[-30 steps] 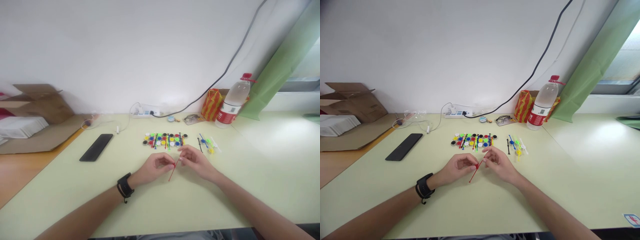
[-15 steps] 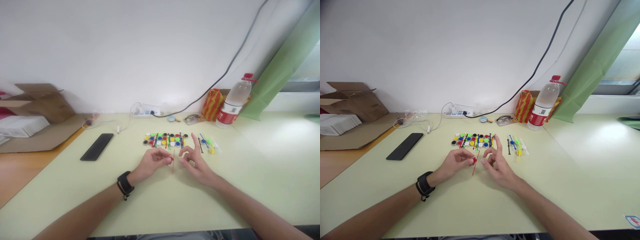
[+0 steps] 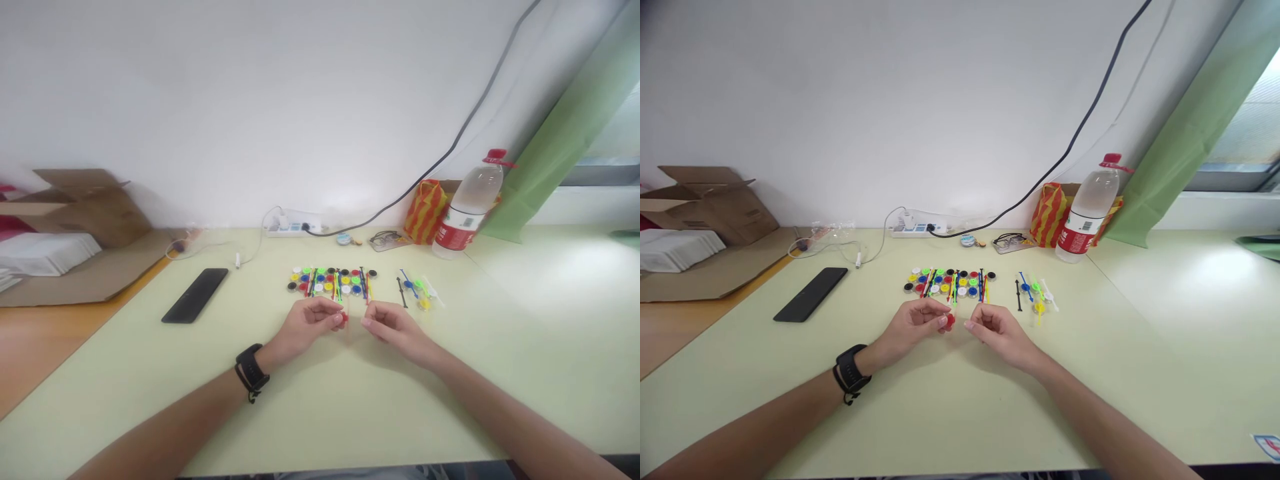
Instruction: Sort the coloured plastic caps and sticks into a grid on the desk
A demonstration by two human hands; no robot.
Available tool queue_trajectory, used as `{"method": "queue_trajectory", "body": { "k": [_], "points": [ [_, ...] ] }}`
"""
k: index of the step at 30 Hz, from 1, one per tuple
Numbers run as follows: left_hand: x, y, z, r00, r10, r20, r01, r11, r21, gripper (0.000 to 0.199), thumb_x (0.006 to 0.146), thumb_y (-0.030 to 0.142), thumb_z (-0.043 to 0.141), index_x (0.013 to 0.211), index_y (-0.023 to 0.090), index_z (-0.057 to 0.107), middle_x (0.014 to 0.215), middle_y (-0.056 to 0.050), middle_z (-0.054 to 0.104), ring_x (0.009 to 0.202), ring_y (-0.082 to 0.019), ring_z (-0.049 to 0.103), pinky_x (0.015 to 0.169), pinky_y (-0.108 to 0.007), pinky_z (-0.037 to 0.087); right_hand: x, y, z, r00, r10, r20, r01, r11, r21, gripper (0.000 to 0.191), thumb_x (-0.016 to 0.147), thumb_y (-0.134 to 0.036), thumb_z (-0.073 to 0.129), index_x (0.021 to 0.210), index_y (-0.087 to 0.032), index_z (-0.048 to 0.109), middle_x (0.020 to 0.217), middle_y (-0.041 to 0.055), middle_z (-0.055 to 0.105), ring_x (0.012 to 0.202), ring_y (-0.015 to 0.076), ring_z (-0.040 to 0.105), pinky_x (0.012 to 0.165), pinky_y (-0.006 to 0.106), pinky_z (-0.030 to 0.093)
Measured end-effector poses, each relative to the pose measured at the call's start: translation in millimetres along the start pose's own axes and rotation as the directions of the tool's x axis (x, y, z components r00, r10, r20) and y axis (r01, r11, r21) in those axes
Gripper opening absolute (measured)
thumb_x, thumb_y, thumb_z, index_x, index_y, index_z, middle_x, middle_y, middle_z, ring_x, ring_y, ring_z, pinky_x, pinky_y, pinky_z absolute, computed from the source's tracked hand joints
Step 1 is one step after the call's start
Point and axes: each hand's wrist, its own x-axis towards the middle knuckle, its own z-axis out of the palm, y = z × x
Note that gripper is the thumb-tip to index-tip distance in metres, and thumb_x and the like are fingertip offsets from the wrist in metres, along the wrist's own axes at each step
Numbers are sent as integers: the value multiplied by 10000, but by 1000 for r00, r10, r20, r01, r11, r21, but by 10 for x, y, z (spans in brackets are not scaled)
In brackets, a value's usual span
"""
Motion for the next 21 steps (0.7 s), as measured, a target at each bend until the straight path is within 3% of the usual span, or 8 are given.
{"method": "queue_trajectory", "body": {
  "k": [5, 12, 16, 18, 21],
  "points": [
    [17, 16, -23, 1000, -16, -19, 16, 1000, -21, 287, 872, 344, 792, 1083, 152, 757, 1034, -107, 780, 902, -200, 738, 864, -338, 581, 14, 24, -19, 1000, -11, -3, 10, 999, -44, 410, 938, -553, 629, 767, -196, 525, 672, -41, 448, 601, 114, 378, 568, 270, 301],
    [20, 57, -44, 987, -152, -59, 133, 958, -253, 344, 768, 287, 885, 1067, 160, 772, 1154, -106, 758, 1024, -221, 720, 1014, -380, 524, 35, 117, -49, 999, -37, -25, 31, 983, -183, 296, 972, -430, 592, 793, -199, 549, 708, -24, 502, 633, 126, 417, 579, 267, 340],
    [30, 80, -55, 981, -191, -46, 168, 939, -301, 351, 757, 265, 893, 1070, 161, 776, 1151, -98, 753, 1045, -215, 705, 1038, -369, 501, 47, 154, -83, 997, -67, -44, 51, 954, -297, 254, 985, -389, 550, 816, -202, 574, 699, -19, 536, 620, 131, 450, 570, 266, 350],
    [35, 89, -59, 980, -196, -47, 172, 936, -308, 334, 773, 264, 882, 1073, 161, 777, 1147, -98, 750, 1048, -211, 699, 1026, -358, 501, 56, 178, -133, 991, -96, -90, 51, 910, -410, 219, 983, -363, 536, 849, -206, 611, 695, -17, 559, 615, 137, 472, 575, 272, 358],
    [37, 105, -59, 978, -207, -36, 186, 934, -306, 337, 792, 278, 869, 1093, 159, 774, 1117, -102, 751, 1005, -201, 698, 971, -342, 513, 75, 227, -270, 961, -176, -212, -6, 754, -657, 148, 952, -300, 552, 917, -221, 671, 721, -8, 613, 641, 154, 527, 613, 291, 378]
  ]
}}
